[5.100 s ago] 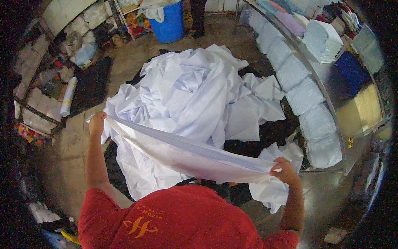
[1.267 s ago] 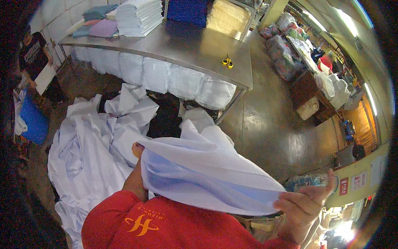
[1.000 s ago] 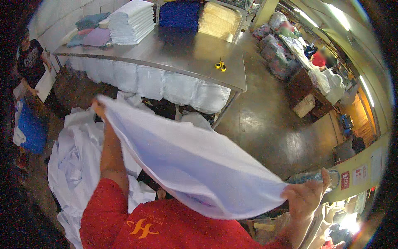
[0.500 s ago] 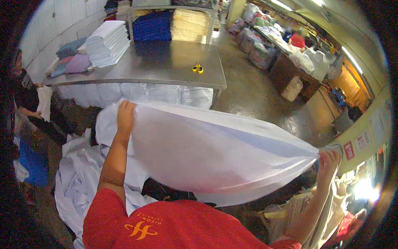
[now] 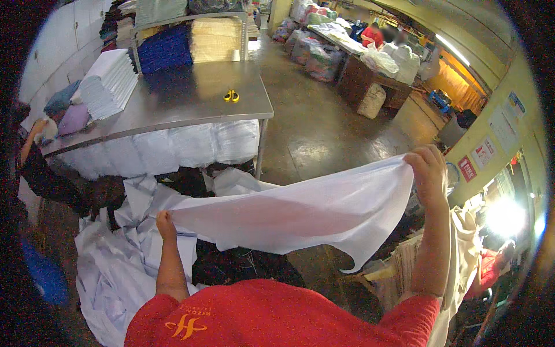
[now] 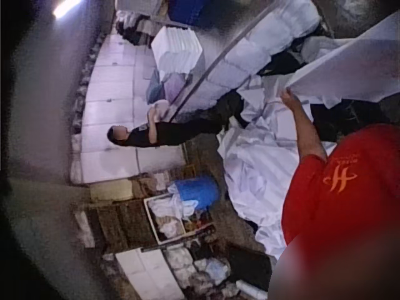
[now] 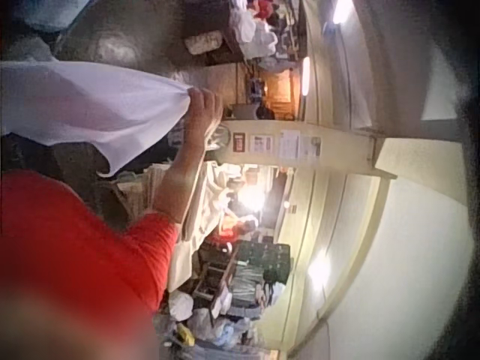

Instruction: The person uses yellow-handled scissors to cut a large white fabric sheet on a metal table, then folds the cut piece and places it on a pile. The person repeats the cutting and folding process with additional fabric pieces.

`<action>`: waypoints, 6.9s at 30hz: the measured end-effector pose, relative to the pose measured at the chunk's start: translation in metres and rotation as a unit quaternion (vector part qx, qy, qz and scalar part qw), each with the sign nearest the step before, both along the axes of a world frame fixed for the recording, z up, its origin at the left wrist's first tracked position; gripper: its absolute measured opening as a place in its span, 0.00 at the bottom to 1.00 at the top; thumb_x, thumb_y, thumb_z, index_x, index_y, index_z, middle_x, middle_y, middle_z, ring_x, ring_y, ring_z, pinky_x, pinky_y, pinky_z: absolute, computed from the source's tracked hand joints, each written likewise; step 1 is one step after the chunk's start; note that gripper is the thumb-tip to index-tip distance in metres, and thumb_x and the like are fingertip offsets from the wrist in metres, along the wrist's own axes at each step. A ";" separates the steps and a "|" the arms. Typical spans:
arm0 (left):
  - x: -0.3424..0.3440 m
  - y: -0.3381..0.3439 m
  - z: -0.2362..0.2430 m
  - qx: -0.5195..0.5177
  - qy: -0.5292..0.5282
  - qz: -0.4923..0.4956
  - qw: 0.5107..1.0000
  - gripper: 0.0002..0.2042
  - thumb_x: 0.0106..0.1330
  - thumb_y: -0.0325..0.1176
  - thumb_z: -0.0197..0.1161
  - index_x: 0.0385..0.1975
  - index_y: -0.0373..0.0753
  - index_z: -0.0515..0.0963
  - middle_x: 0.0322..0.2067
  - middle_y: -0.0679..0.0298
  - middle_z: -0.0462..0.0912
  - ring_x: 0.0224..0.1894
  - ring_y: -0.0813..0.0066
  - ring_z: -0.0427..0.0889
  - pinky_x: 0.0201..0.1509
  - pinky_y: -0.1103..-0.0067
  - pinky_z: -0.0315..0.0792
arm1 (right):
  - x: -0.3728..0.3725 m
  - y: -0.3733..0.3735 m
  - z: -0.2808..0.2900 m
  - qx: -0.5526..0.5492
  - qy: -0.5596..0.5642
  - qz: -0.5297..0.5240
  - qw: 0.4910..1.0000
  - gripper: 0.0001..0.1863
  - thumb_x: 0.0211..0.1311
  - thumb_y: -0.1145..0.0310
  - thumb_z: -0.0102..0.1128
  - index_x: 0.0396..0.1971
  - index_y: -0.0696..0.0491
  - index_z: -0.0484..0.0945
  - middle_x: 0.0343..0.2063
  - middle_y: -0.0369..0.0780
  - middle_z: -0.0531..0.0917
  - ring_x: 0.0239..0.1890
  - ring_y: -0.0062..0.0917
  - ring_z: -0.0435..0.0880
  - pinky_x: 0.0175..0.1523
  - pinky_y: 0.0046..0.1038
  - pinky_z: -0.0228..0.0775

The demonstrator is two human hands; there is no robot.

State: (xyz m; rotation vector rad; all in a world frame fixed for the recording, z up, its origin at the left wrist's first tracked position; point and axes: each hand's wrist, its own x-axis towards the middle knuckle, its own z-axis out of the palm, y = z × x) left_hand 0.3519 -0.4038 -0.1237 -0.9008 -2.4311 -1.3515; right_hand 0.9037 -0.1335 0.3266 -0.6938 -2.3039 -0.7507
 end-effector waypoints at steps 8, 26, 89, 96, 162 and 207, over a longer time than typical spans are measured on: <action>0.017 0.002 0.005 -0.068 -0.139 0.018 0.988 0.08 0.59 0.32 0.62 0.28 0.34 0.81 0.26 0.53 0.82 0.31 0.54 0.80 0.39 0.67 0.72 | 0.028 0.056 -0.036 -0.058 0.030 -0.057 0.996 0.05 0.43 0.70 0.64 0.25 0.48 0.81 0.25 0.36 0.80 0.35 0.33 0.76 0.43 0.34 0.68; -0.029 -0.014 0.255 -0.007 0.091 -0.076 0.993 0.07 0.55 0.24 0.63 0.33 0.33 0.82 0.26 0.58 0.81 0.23 0.74 0.76 0.30 0.78 0.70 | 0.050 0.132 -0.100 -0.088 0.060 -0.167 0.980 0.06 0.50 0.67 0.61 0.27 0.47 0.84 0.29 0.36 0.83 0.40 0.35 0.77 0.48 0.37 0.66; 0.268 -0.261 0.426 -0.413 0.347 0.085 0.838 0.07 0.41 0.30 0.62 0.23 0.43 0.75 0.28 0.64 0.79 0.36 0.63 0.80 0.47 0.62 0.72 | -0.265 -0.217 -0.450 -0.657 -0.299 0.554 0.414 0.07 0.53 0.72 0.65 0.34 0.53 0.82 0.62 0.47 0.65 0.56 0.40 0.73 0.58 0.35 0.68; 0.272 -0.259 0.448 -0.411 0.411 0.087 0.809 0.07 0.39 0.32 0.61 0.21 0.43 0.76 0.29 0.63 0.79 0.35 0.63 0.80 0.46 0.63 0.72 | -0.272 -0.213 -0.453 -0.762 -0.230 0.475 0.375 0.08 0.52 0.75 0.65 0.34 0.53 0.82 0.68 0.47 0.53 0.56 0.37 0.75 0.55 0.34 0.72; 0.144 -0.373 0.248 -0.042 0.053 0.247 0.967 0.08 0.48 0.18 0.63 0.29 0.35 0.80 0.26 0.60 0.76 0.32 0.69 0.75 0.37 0.78 0.70 | -0.275 0.137 -0.188 -0.295 0.052 0.268 0.916 0.03 0.60 0.75 0.51 0.31 0.57 0.74 0.31 0.47 0.75 0.36 0.45 0.75 0.41 0.38 0.68; 0.125 -0.217 0.050 -0.291 0.084 -0.083 0.949 0.04 0.52 0.34 0.60 0.24 0.44 0.79 0.52 0.61 0.76 0.58 0.58 0.70 0.64 0.58 0.56 | -0.296 -0.037 -0.287 -0.556 -0.234 0.425 0.675 0.12 0.53 0.79 0.54 0.36 0.50 0.80 0.48 0.37 0.80 0.30 0.26 0.82 0.35 0.25 0.75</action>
